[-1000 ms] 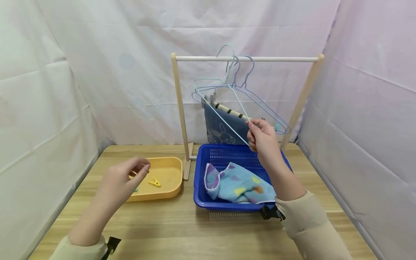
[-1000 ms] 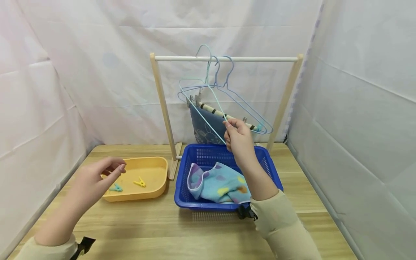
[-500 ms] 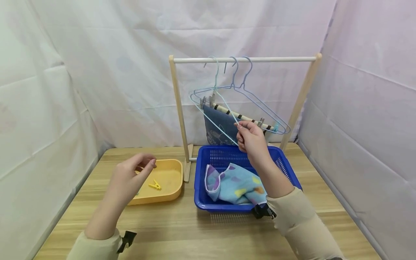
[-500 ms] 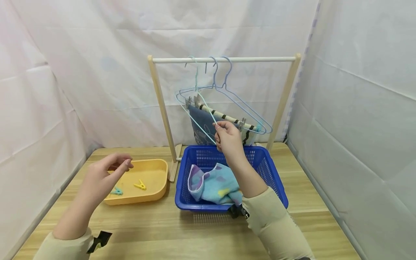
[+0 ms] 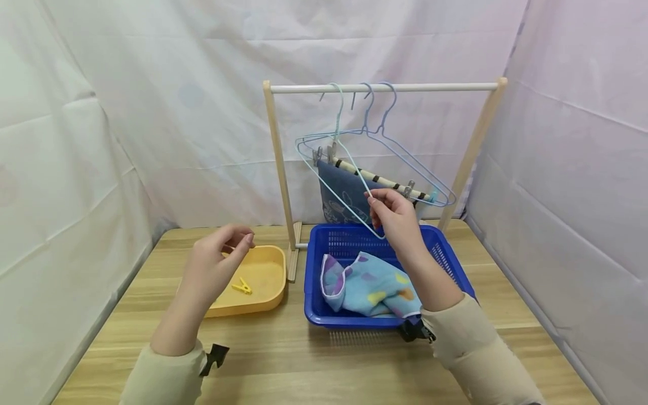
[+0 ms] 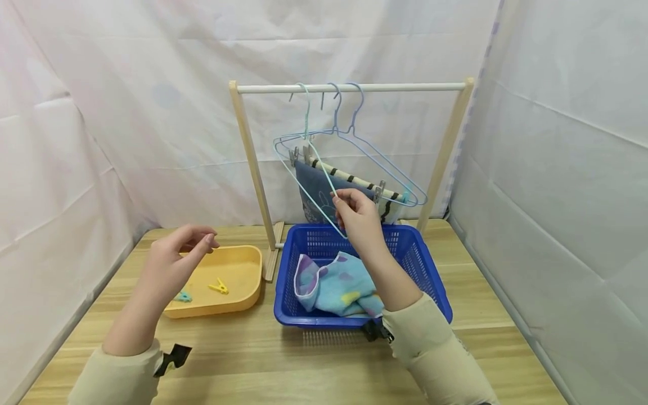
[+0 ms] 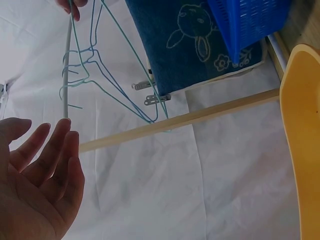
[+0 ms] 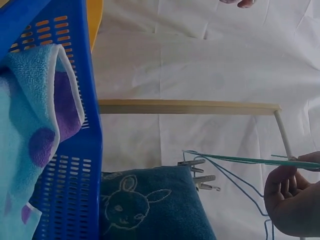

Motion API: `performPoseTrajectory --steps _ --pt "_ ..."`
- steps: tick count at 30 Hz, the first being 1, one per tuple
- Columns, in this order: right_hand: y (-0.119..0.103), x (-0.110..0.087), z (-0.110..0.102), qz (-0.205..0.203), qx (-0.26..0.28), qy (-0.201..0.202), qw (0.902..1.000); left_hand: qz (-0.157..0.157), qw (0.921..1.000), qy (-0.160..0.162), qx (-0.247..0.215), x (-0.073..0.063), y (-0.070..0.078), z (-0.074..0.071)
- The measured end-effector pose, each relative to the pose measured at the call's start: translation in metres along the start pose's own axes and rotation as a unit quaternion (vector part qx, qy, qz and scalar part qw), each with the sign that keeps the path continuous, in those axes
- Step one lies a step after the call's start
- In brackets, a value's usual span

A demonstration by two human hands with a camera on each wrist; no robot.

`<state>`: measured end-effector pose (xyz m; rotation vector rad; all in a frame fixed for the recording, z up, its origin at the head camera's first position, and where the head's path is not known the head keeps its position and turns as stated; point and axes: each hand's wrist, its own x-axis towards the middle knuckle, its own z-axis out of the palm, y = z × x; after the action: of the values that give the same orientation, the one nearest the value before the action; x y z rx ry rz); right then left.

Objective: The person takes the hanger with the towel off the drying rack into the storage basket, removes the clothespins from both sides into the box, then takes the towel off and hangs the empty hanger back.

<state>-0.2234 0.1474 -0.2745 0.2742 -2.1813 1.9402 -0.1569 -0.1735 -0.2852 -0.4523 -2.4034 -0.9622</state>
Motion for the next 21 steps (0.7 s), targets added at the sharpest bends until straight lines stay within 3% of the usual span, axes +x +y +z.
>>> performPoseTrajectory --steps 13,21 --pt "0.003 -0.004 -0.008 -0.019 -0.077 -0.006 0.9968 -0.009 0.9990 -0.022 -0.037 0.009 0.010 0.010" --pt "0.009 -0.008 -0.020 -0.066 -0.148 0.001 0.9868 -0.008 0.9989 -0.032 -0.032 0.009 0.010 0.015"
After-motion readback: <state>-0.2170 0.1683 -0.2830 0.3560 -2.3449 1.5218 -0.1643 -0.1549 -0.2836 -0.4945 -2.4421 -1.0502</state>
